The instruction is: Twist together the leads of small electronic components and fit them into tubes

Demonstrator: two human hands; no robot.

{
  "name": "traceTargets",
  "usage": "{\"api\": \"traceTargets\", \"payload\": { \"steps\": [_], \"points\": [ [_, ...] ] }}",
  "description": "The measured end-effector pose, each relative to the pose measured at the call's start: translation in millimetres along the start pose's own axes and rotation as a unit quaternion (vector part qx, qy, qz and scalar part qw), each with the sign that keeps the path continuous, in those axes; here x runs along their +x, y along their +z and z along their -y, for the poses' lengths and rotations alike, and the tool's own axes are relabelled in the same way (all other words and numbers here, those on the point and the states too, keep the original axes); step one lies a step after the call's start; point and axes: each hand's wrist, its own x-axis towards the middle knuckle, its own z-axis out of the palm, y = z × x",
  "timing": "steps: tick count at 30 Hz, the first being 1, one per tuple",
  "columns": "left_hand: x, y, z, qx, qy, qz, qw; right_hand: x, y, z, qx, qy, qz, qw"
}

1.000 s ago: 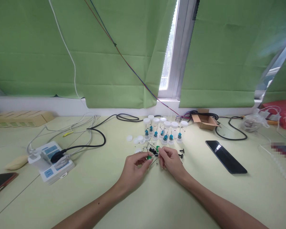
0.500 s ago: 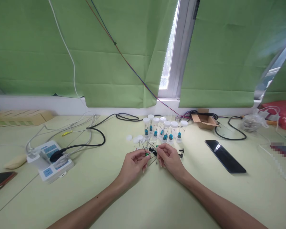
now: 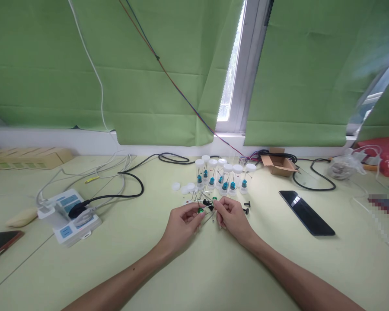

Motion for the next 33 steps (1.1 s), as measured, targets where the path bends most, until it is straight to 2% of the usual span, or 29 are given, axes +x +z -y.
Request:
{"api": "traceTargets", "payload": {
  "steps": [7, 14, 22, 27, 33],
  "points": [
    [-0.4, -0.6, 2.6, 0.017, 0.025, 0.001, 1.000, -1.8, -0.5, 0.9, -0.021, 0.006, -0.013, 1.000],
    [2.6, -1.2, -2.4, -0.051, -0.009, 0.020, 0.998, 0.4, 2.3, 1.7, 0.024, -0.015, -0.016, 0.999],
    [6.0, -2.8, -4.2, -0.135, -0.053, 0.007, 0.989, -1.9, 2.8, 5.1, 0.062, -0.037, 0.026, 0.997],
    [5.5, -3.4, -4.5, -0.126, -0.058, 0.024, 0.990, -1.4, 2.1, 4.1, 0.052, -0.030, 0.019, 0.998],
    [1.8, -2.3, -4.3, -0.067, -0.037, 0.035, 0.996, -1.7, 0.4, 4.4, 0.038, -0.028, 0.018, 0.999]
  ]
}}
